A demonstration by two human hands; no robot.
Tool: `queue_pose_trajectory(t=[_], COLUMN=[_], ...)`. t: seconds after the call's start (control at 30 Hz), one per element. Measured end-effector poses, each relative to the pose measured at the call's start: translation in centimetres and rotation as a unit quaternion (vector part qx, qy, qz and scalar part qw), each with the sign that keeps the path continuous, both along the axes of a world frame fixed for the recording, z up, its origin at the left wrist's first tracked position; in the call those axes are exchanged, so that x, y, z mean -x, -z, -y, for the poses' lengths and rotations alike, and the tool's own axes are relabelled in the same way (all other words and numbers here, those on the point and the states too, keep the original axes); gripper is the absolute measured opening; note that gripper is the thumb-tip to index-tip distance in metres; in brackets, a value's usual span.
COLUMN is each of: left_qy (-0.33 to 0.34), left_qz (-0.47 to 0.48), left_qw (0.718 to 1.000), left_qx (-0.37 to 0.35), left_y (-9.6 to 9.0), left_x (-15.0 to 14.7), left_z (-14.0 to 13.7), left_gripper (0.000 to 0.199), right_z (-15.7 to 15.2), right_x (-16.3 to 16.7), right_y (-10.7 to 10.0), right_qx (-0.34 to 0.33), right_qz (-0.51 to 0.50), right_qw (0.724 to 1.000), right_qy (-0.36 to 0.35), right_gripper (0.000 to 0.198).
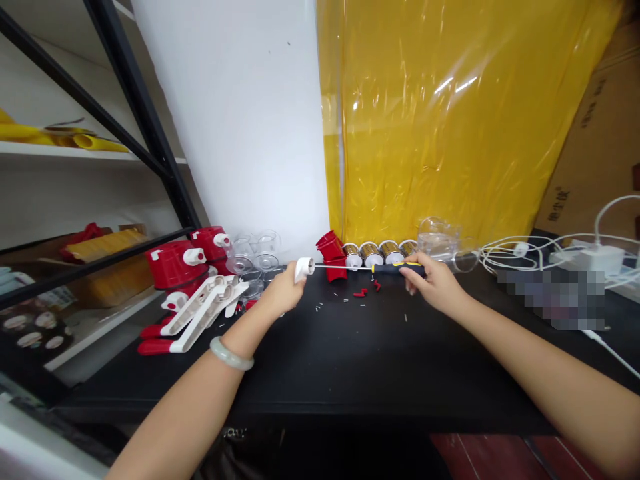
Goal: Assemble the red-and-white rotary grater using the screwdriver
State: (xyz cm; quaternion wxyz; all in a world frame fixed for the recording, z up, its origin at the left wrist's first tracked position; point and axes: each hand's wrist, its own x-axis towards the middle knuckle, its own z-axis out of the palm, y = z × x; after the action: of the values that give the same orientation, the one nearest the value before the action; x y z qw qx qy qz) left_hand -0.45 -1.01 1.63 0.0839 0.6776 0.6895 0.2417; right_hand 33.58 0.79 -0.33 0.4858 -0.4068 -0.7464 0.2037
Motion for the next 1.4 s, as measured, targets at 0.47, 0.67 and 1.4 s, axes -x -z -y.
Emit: queue_pose_trajectory(t=[0.47, 0.67, 1.4], left_qy=[0.014, 0.017, 0.033], left_qz=[0.058, 0.066, 0.106], left_qw=[0.997, 0.997, 0.991], left_qx=[0.039, 0.036, 0.072], left_y=[0.4, 0.2, -0.2], left_x=[0.1, -0.1, -0.1], left_z=[-0.1, 0.0, 0.2], left_gripper=[0.039, 0.041, 0.039], right_z=[0.3, -0.6, 0.5], right_x=[-0.3, 0.0, -0.4], right_y=[-0.8, 0.0, -0.9], right_qx=[-0.028, 0.062, -0.119], right_qz=[0.042, -0.064, 0.017], right_qw=[0.999, 0.995, 0.993], right_qy=[0.002, -0.050, 0.021], right_gripper=[0.029, 0.043, 0.036])
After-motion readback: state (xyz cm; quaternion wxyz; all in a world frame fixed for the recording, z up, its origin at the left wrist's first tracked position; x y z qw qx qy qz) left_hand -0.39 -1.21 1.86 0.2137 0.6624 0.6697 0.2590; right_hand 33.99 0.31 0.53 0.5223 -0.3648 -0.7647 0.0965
